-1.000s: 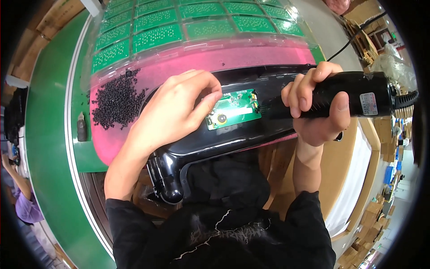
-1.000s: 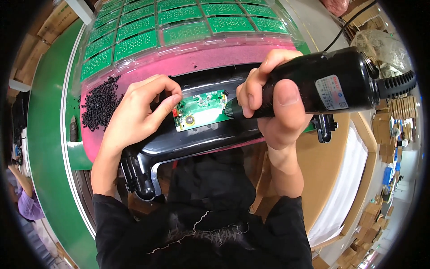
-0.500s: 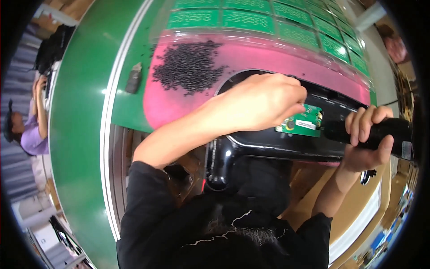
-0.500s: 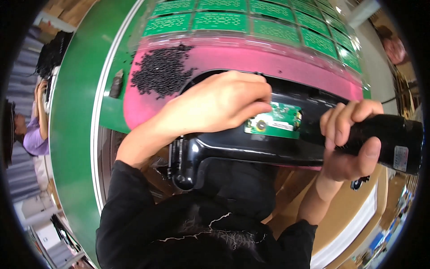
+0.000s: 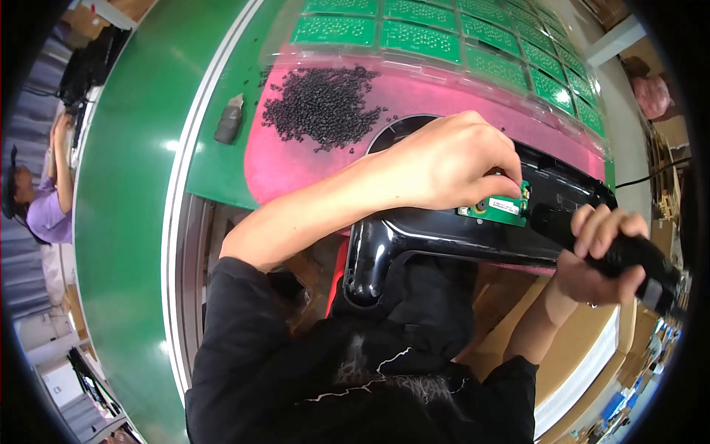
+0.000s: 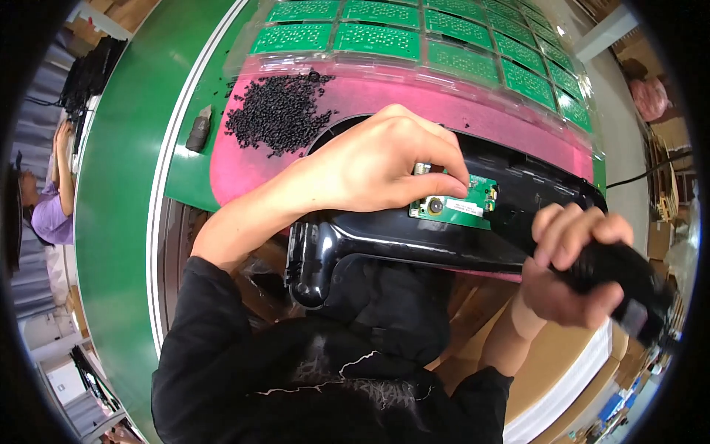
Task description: Assemble a circuit board into a plastic equipment console using an electric screwdriver.
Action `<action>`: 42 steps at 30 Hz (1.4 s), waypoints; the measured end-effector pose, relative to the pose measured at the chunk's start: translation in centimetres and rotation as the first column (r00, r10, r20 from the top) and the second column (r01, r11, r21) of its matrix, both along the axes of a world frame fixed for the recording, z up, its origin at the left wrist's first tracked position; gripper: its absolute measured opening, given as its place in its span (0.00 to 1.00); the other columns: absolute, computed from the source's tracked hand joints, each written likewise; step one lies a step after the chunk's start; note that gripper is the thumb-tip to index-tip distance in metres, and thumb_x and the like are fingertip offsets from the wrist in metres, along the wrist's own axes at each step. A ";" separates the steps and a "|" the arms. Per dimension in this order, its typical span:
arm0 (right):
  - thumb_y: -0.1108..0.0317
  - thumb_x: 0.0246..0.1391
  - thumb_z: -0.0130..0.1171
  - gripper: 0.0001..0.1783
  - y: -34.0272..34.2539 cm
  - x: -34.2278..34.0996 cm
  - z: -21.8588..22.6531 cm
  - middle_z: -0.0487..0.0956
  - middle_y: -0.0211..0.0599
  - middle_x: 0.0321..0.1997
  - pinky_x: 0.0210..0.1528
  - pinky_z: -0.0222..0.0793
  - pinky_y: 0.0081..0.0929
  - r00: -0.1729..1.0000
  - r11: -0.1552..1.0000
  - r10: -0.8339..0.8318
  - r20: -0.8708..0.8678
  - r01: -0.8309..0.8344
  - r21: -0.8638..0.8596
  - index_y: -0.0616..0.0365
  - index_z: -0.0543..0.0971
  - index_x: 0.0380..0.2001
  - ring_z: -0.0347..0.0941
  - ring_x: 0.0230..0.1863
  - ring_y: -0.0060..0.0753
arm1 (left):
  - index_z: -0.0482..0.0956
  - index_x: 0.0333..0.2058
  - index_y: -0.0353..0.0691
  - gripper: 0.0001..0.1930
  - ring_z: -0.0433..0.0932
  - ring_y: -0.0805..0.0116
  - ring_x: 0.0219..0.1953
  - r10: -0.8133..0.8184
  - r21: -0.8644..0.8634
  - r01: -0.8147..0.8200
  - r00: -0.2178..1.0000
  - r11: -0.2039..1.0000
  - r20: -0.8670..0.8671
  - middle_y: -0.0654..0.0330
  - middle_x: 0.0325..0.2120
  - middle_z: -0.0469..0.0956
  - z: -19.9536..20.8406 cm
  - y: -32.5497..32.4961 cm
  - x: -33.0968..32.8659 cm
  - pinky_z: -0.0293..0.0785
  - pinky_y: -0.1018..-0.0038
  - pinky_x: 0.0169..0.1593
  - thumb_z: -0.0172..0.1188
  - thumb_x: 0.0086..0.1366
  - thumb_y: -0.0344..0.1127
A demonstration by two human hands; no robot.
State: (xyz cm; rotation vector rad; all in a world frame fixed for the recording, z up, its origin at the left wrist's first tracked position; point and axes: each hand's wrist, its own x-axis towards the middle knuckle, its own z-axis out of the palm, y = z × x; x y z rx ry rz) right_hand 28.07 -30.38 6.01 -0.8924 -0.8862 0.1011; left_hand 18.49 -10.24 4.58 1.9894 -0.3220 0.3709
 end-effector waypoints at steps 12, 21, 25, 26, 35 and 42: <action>0.53 0.33 0.62 0.24 -1.6 1.1 3.6 0.64 0.20 0.15 0.26 0.53 0.15 0.976 0.952 0.130 -0.175 -0.073 0.297 0.55 0.66 0.29 0.58 0.14 0.14 | 0.81 0.29 0.32 0.07 0.79 0.62 0.25 -0.087 -0.108 0.085 0.996 0.991 -0.019 0.53 0.23 0.79 -0.4 0.3 0.0 0.72 0.72 0.30 0.62 0.52 0.30; 0.55 0.29 0.59 0.23 -1.4 1.2 4.5 0.64 0.19 0.14 0.26 0.54 0.13 0.965 0.942 0.175 -0.196 -0.107 0.318 0.54 0.65 0.28 0.58 0.13 0.13 | 0.80 0.28 0.30 0.08 0.79 0.60 0.27 -0.109 -0.123 0.118 0.991 0.985 0.078 0.51 0.24 0.80 -0.3 0.2 0.1 0.73 0.71 0.32 0.62 0.52 0.31; 0.55 0.30 0.59 0.22 -1.3 1.4 4.5 0.64 0.19 0.14 0.26 0.53 0.13 0.968 0.954 0.175 -0.177 -0.123 0.273 0.53 0.65 0.28 0.58 0.13 0.13 | 0.79 0.28 0.30 0.09 0.80 0.59 0.28 -0.145 -0.166 0.145 0.989 0.975 0.013 0.50 0.24 0.79 -0.1 0.1 -0.1 0.73 0.70 0.34 0.62 0.52 0.31; 0.56 0.29 0.61 0.22 -1.4 1.6 4.5 0.63 0.18 0.13 0.26 0.53 0.13 0.967 0.954 0.188 -0.174 -0.137 0.266 0.53 0.65 0.28 0.58 0.14 0.12 | 0.79 0.28 0.30 0.09 0.79 0.58 0.28 -0.135 -0.161 0.135 0.991 0.978 0.007 0.50 0.24 0.79 -0.1 0.1 -0.2 0.73 0.70 0.34 0.62 0.52 0.31; 0.53 0.33 0.64 0.24 -0.2 0.7 4.3 0.63 0.19 0.15 0.26 0.52 0.14 0.967 0.956 0.200 -0.159 -0.156 0.250 0.53 0.66 0.29 0.57 0.14 0.13 | 0.78 0.30 0.30 0.07 0.78 0.56 0.28 -0.123 -0.073 0.128 0.990 0.989 0.064 0.51 0.24 0.78 -0.7 -0.1 0.3 0.71 0.69 0.33 0.60 0.53 0.27; 0.49 0.37 0.64 0.25 1.4 -0.7 4.2 0.65 0.20 0.16 0.26 0.54 0.16 0.969 0.964 0.200 -0.146 -0.168 0.207 0.55 0.68 0.31 0.59 0.14 0.13 | 0.78 0.28 0.31 0.05 0.78 0.55 0.30 -0.033 0.035 0.032 0.999 0.999 0.031 0.52 0.25 0.78 -0.9 0.1 0.4 0.73 0.69 0.34 0.59 0.52 0.26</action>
